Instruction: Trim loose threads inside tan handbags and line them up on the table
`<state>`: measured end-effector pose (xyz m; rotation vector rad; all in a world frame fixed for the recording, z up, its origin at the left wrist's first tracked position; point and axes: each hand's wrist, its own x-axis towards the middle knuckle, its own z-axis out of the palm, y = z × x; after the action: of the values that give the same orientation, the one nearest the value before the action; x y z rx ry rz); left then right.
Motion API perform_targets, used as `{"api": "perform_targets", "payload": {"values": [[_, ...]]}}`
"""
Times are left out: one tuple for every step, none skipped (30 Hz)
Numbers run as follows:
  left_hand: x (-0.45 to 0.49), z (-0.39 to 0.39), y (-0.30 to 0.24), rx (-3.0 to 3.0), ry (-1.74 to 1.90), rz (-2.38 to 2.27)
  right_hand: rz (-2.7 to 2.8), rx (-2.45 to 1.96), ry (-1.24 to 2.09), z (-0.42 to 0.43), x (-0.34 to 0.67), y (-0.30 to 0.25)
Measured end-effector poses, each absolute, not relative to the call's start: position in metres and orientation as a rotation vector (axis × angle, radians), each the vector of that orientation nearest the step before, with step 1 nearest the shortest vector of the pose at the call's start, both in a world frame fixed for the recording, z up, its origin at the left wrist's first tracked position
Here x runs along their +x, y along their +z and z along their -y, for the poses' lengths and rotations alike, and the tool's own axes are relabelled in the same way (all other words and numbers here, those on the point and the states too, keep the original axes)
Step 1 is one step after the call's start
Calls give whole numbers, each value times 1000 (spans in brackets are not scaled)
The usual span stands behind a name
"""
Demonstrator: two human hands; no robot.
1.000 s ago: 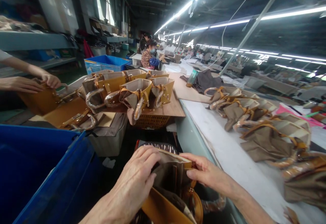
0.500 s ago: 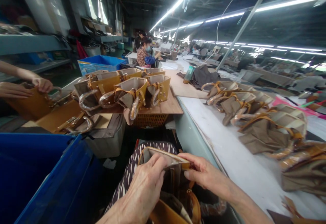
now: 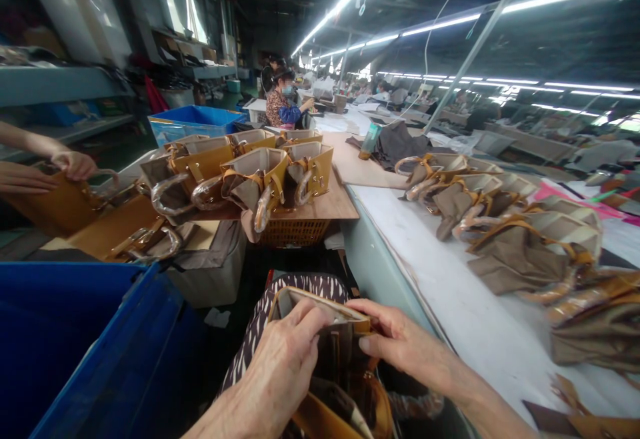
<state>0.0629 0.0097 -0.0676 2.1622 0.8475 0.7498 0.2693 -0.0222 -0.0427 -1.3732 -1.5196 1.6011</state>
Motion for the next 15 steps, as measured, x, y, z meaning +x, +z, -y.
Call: {"api": "perform_targets", "payload": {"values": [[63,-10,-68,2164,754,-844,1517,-1371,1604,22,269,-43],[63,-10,-68,2165,756,-840,1516,-1370,1605,23,269,-43],[63,-11,-69,2163,752,-843,1515,-1372,1603,23,269,-43],[62,-11,-70,2160,743,-850,1514,-1377,1601,23,268,-43],[62,-11,-70,2157,732,-860,1511,-1383,1603,23,268,-44],[62,-12,-71,2159,723,-868,1507,-1389,1604,23,268,-44],[62,-12,-71,2167,714,-872,1504,-1394,1603,23,267,-45],[62,-13,-72,2178,708,-875,1501,-1398,1600,24,267,-46],[61,-13,-72,2188,702,-874,1498,-1403,1598,24,267,-47],[61,-14,-73,2199,697,-866,1495,-1409,1593,24,267,-48],[61,-14,-74,2208,694,-855,1499,-1419,1584,24,267,-48],[61,-15,-75,2217,691,-843,1505,-1432,1574,24,267,-48],[62,-15,-75,2226,689,-837,1515,-1442,1565,24,266,-48],[63,-15,-75,2236,687,-841,1523,-1446,1559,24,266,-48],[63,-15,-75,2249,675,-849,1532,-1441,1557,24,266,-47]]}}
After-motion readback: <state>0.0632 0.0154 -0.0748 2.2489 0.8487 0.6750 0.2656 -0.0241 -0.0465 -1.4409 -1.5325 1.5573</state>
